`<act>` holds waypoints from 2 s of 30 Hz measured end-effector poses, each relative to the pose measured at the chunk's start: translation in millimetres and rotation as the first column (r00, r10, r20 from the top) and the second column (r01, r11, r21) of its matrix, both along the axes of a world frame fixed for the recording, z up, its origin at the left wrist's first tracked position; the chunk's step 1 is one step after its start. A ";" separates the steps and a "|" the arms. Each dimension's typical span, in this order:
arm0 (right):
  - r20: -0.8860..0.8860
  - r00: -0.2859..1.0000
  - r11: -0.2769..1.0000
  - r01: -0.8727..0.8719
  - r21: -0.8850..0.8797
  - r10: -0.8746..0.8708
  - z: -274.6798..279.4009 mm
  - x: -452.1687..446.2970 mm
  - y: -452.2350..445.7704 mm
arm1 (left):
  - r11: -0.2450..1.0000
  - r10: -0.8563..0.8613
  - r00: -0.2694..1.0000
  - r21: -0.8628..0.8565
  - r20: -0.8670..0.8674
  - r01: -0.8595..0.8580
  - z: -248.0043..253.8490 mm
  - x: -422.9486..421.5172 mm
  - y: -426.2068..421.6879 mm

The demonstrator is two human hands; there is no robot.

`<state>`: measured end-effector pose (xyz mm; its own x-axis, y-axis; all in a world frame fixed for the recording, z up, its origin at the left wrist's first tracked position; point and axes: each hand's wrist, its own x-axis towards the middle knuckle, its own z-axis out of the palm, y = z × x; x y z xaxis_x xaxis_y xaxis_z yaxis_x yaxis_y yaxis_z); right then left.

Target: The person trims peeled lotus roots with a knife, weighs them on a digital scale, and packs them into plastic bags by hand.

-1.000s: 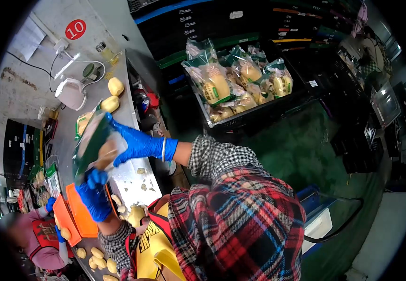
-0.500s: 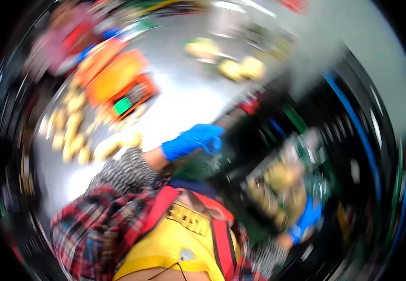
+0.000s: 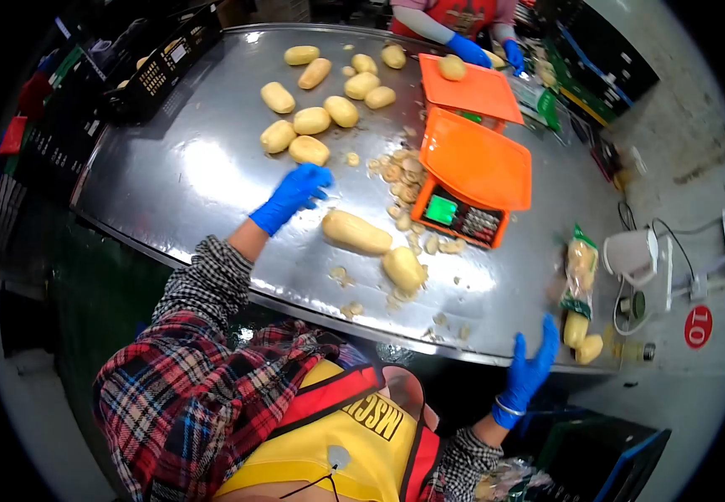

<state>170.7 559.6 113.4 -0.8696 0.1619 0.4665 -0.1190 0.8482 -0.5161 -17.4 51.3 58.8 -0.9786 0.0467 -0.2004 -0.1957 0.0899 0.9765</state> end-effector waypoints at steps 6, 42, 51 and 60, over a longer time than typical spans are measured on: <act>0.239 0.913 0.939 -0.345 0.011 0.332 -15.7 -53.4 -85.8 | 0.812 0.536 0.843 -0.250 -0.038 -0.528 -35.2 -36.1 -139.0; -0.170 0.740 0.052 -0.266 -0.962 0.651 -31.9 -153.7 -231.0 | 0.921 -0.329 0.839 0.047 -0.434 0.386 45.4 18.9 121.0; -0.109 0.916 0.320 -0.244 -0.916 0.386 -36.6 -140.5 -193.0 | 0.595 -0.395 0.874 0.804 0.282 0.009 31.7 26.3 167.0; -0.152 0.988 0.269 -0.145 -0.952 -0.006 -54.7 -97.3 -145.4 | 0.701 -0.644 0.589 0.684 0.488 0.200 36.3 38.2 218.6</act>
